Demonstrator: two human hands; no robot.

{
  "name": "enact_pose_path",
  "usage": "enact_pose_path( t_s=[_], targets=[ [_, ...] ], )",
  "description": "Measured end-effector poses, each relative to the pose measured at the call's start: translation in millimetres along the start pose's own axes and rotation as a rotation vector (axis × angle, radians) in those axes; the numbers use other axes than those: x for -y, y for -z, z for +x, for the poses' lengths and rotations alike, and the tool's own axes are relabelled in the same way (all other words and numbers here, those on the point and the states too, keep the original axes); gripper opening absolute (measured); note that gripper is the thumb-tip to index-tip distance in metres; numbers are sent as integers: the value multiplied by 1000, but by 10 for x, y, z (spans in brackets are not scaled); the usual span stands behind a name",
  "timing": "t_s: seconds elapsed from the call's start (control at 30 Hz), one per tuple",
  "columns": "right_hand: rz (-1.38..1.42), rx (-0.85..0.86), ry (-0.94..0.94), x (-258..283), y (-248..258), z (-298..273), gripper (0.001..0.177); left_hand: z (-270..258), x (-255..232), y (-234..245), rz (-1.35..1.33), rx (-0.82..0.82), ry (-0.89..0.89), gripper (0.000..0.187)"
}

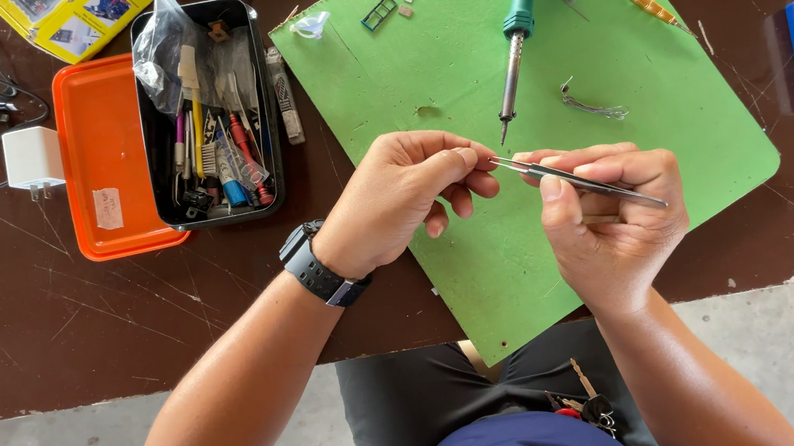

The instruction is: Soldering small electronic components onto a board using a soldering iron and tweezers.

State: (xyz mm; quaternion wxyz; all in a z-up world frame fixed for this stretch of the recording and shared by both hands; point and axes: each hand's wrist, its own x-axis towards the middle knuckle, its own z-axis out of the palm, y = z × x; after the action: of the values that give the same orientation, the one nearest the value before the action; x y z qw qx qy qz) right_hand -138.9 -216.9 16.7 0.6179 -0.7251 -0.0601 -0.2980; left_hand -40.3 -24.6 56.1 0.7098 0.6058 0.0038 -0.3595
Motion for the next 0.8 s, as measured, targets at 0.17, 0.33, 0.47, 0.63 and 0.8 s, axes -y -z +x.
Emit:
enact_pose_path(
  t_s=[0.17,0.33,0.47,0.63,0.8],
  targets=[
    [4,9,17,-2,-1,-1,29,24,23,15,-55,16,19,20],
    [12,1,27,-30,13,-19,29,-2,-39,-8,-30,-10,69,18],
    [-9,3,91,-47,11,-18,28,-15,-59,-19,-25,-16,60,20],
    [-2,12,109,-51,11,-7,27,-22,-71,-12,-33,-20,53,19],
    [8,22,127,-65,7,1,27,-17,-57,-2,-25,-8,43,19]
  ],
)
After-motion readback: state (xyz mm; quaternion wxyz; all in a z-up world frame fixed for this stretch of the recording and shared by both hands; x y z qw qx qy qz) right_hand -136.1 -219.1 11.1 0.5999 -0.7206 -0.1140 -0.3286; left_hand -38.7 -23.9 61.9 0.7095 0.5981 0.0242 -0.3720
